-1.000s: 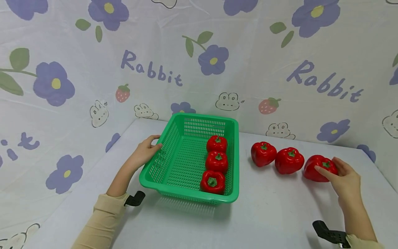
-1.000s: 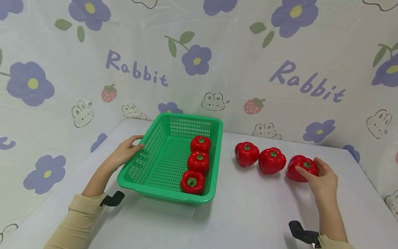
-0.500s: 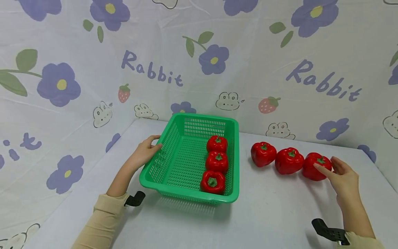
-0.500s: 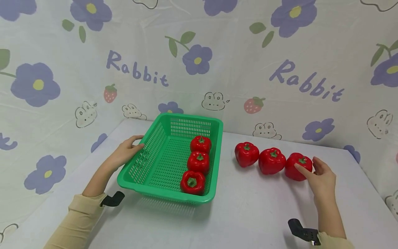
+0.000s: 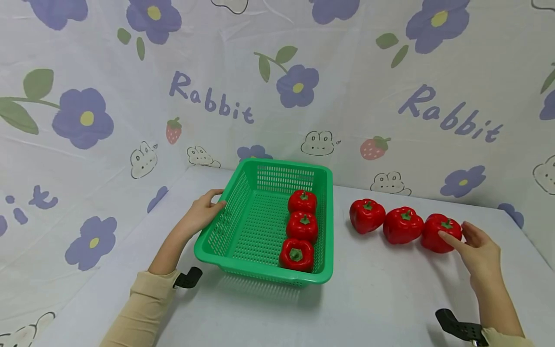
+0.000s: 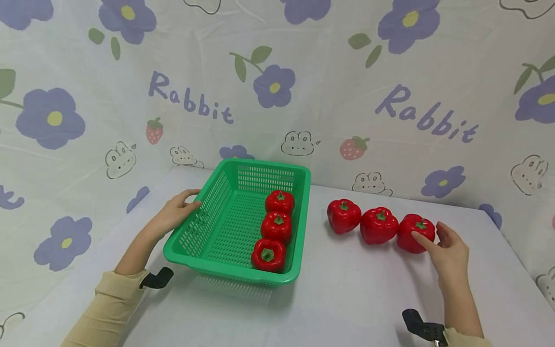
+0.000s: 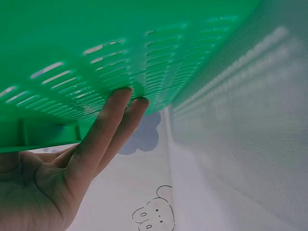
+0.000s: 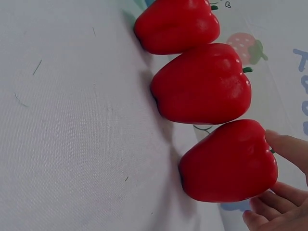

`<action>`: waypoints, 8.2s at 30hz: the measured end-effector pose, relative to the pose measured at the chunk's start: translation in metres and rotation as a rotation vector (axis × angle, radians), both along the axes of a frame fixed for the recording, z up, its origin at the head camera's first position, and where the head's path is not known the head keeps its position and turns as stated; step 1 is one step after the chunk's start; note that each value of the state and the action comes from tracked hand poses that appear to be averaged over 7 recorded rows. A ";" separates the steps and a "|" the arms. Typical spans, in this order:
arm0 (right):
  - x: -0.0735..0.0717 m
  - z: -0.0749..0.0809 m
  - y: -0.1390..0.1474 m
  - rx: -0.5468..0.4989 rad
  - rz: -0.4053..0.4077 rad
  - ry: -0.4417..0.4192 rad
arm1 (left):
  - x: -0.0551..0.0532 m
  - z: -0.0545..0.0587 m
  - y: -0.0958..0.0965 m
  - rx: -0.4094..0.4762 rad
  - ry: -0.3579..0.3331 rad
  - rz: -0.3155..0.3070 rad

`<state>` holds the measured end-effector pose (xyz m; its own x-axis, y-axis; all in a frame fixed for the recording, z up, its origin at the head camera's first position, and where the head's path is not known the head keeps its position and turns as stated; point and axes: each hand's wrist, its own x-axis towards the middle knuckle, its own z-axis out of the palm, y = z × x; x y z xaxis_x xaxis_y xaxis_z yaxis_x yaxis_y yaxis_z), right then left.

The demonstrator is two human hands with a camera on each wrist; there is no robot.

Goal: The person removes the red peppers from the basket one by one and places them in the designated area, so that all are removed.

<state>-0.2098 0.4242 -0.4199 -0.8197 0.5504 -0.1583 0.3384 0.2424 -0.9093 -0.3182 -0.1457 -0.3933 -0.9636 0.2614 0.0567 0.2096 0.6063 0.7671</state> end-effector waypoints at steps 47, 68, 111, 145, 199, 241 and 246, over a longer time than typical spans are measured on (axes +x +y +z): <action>0.024 0.061 -0.103 0.118 0.247 0.164 | 0.003 0.004 0.001 -0.007 0.003 -0.001; 0.020 0.055 -0.166 0.161 0.467 0.231 | 0.004 0.004 0.001 0.000 0.004 0.007; 0.021 0.038 -0.232 0.059 0.623 0.312 | 0.003 0.001 0.001 -0.002 0.014 -0.001; 0.025 0.051 -0.277 0.105 0.779 0.131 | 0.001 0.000 0.000 -0.008 0.013 0.001; -0.015 0.052 -0.287 0.101 0.844 0.221 | 0.001 0.002 0.000 -0.009 0.006 -0.009; -0.063 0.038 -0.298 0.324 0.934 0.112 | 0.001 0.000 0.000 -0.013 0.005 -0.002; -0.064 0.035 -0.299 0.309 0.914 0.097 | 0.001 0.001 0.000 -0.014 0.007 -0.008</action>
